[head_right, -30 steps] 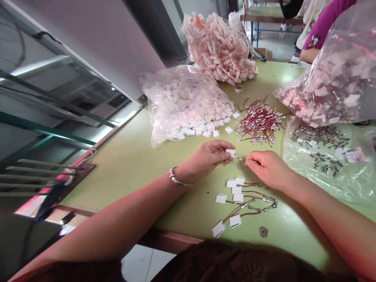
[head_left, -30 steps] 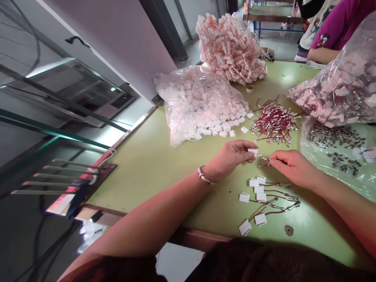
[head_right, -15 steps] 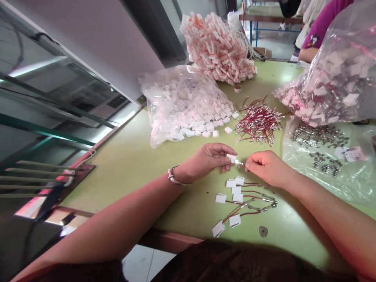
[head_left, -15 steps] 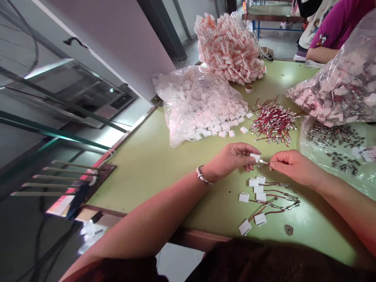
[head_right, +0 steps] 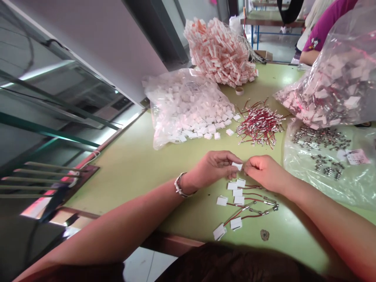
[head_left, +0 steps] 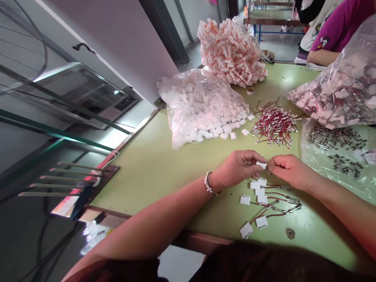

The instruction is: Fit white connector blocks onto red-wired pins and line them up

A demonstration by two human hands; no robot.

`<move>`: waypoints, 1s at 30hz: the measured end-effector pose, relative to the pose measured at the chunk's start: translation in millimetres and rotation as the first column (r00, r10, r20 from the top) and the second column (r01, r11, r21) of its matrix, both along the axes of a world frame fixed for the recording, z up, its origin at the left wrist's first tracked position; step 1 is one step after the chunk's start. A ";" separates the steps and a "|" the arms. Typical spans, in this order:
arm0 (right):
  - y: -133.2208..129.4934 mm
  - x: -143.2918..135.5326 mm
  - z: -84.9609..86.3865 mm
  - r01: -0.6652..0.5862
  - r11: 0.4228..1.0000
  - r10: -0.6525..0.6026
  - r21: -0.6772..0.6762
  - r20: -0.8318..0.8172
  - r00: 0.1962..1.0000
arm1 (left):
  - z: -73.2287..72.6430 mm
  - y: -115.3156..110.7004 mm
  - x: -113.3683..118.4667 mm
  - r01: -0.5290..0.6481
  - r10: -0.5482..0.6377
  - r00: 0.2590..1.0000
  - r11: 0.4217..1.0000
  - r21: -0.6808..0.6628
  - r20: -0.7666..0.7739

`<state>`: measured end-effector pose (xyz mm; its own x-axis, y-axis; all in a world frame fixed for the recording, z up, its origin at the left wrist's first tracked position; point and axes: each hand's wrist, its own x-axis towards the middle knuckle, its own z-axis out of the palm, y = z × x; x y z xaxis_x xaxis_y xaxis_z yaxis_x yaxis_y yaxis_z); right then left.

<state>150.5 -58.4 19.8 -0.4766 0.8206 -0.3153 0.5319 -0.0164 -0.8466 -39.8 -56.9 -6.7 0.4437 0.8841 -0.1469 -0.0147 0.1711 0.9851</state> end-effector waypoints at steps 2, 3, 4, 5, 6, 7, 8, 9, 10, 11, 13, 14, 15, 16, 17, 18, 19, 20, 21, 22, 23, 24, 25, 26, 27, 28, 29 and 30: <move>-1.9 -1.1 -1.5 -0.023 0.995 0.020 0.100 0.031 0.999 | -4.8 -0.8 2.6 0.024 -0.023 0.999 0.999 -0.046 0.025; -2.3 -1.0 -2.7 -0.031 0.989 0.023 0.142 0.057 0.998 | -6.5 -0.7 3.3 0.040 -0.038 0.999 0.997 -0.060 0.027; -2.5 -0.6 -4.1 -0.035 0.983 0.020 0.179 0.086 0.996 | -7.2 -0.1 3.3 0.055 -0.054 0.998 0.997 -0.059 0.016; -2.6 0.0 -5.5 -0.041 0.977 0.018 0.209 0.113 0.993 | -7.0 1.2 2.3 0.076 -0.077 0.997 0.997 -0.032 -0.015; -2.9 0.6 -6.7 -0.059 0.972 0.027 0.229 0.137 0.990 | -5.9 3.3 0.3 0.102 -0.100 0.992 0.994 0.031 -0.071; -3.6 1.0 -7.5 -0.087 0.967 0.050 0.238 0.158 0.986 | -4.1 6.5 -3.2 0.126 -0.106 0.983 0.983 0.132 -0.153; -4.8 1.3 -7.8 -0.123 0.963 0.080 0.241 0.178 0.981 | -2.2 10.8 -8.0 0.139 -0.071 0.964 0.955 0.261 -0.256; -6.4 1.5 -7.5 -0.162 0.956 0.115 0.243 0.199 0.973 | -0.8 16.1 -14.3 0.139 0.019 0.931 0.904 0.403 -0.364; -8.1 1.6 -6.8 -0.210 0.945 0.155 0.251 0.220 0.963 | -0.3 22.4 -21.7 0.137 0.152 0.877 0.830 0.541 -0.456; -9.6 2.0 -5.8 -0.260 0.928 0.196 0.267 0.244 0.950 | -1.1 29.3 -29.9 0.122 0.316 0.796 0.751 0.649 -0.516; -10.0 4.3 -3.7 -0.344 0.879 0.249 0.329 0.298 0.921 | -6.7 43.6 -46.8 0.206 0.501 0.620 0.639 0.741 -0.604; -8.3 6.4 -3.3 -0.365 0.854 0.247 0.371 0.329 0.911 | -10.8 50.2 -54.5 0.304 0.505 0.572 0.601 0.739 -0.646; -5.4 9.2 -3.6 -0.365 0.833 0.215 0.416 0.364 0.906 | -15.2 56.1 -61.0 0.386 0.498 0.538 0.572 0.724 -0.681; -1.4 12.4 -4.7 -0.353 0.816 0.163 0.458 0.403 0.901 | -19.3 60.9 -66.3 0.442 0.494 0.510 0.553 0.707 -0.705; 3.1 15.5 -6.6 -0.342 0.801 0.108 0.491 0.444 0.890 | -22.8 64.7 -70.2 0.480 0.486 0.490 0.542 0.689 -0.724; 7.7 18.3 -9.0 -0.346 0.784 0.067 0.515 0.484 0.873 | -25.4 67.4 -72.8 0.499 0.484 0.476 0.539 0.678 -0.735; 11.8 20.3 -11.8 -0.360 0.769 0.044 0.528 0.519 0.854 | -27.1 69.0 -74.1 0.503 0.487 0.467 0.541 0.674 -0.738; 15.2 21.3 -14.6 -0.381 0.759 0.039 0.528 0.547 0.836 | -27.9 69.8 -74.4 0.498 0.491 0.465 0.543 0.676 -0.737; 17.6 21.3 -17.2 -0.401 0.753 0.047 0.521 0.566 0.823 | -28.0 69.7 -73.8 0.486 0.500 0.469 0.543 0.685 -0.728; 19.0 20.5 -19.3 -0.418 0.752 0.059 0.510 0.580 0.813 | -27.6 69.0 -72.4 0.466 0.510 0.479 0.542 0.700 -0.714; 19.6 19.1 -20.7 -0.429 0.753 0.065 0.499 0.593 0.803 | -26.6 67.6 -70.2 0.438 0.520 0.497 0.541 0.718 -0.695; 19.6 17.5 -21.4 -0.435 0.757 0.064 0.488 0.606 0.793 | -25.3 65.5 -67.3 0.399 0.530 0.524 0.539 0.742 -0.667; 19.1 16.1 -21.3 -0.433 0.763 0.058 0.480 0.617 0.785 | -23.6 62.7 -63.7 0.345 0.537 0.562 0.540 0.768 -0.630; 18.4 15.0 -20.6 -0.421 0.770 0.043 0.479 0.620 0.784 | -21.6 59.3 -59.5 0.269 0.544 0.608 0.545 0.794 -0.579; 17.6 14.5 -19.3 -0.393 0.782 0.017 0.484 0.613 0.790 | -19.5 55.2 -54.6 0.169 0.549 0.657 0.560 0.811 -0.516; 16.7 14.5 -17.6 -0.350 0.797 -0.015 0.492 0.596 0.803 | -17.2 50.6 -49.4 0.050 0.546 0.708 0.594 0.803 -0.448; 15.9 14.8 -15.8 -0.301 0.814 -0.043 0.496 0.568 0.822 | -15.1 45.7 -43.9 -0.071 0.523 0.760 0.657 0.750 -0.386; 15.2 15.2 -14.1 -0.250 0.833 -0.059 0.493 0.528 0.847 | -13.2 40.7 -38.4 -0.167 0.473 0.814 0.746 0.645 -0.337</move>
<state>165.7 -43.2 5.7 -0.4609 0.8851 -0.0649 0.8516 0.4205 -0.3129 -78.2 -16.2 -20.0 0.1318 0.9382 0.3199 0.5079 -0.3411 0.7911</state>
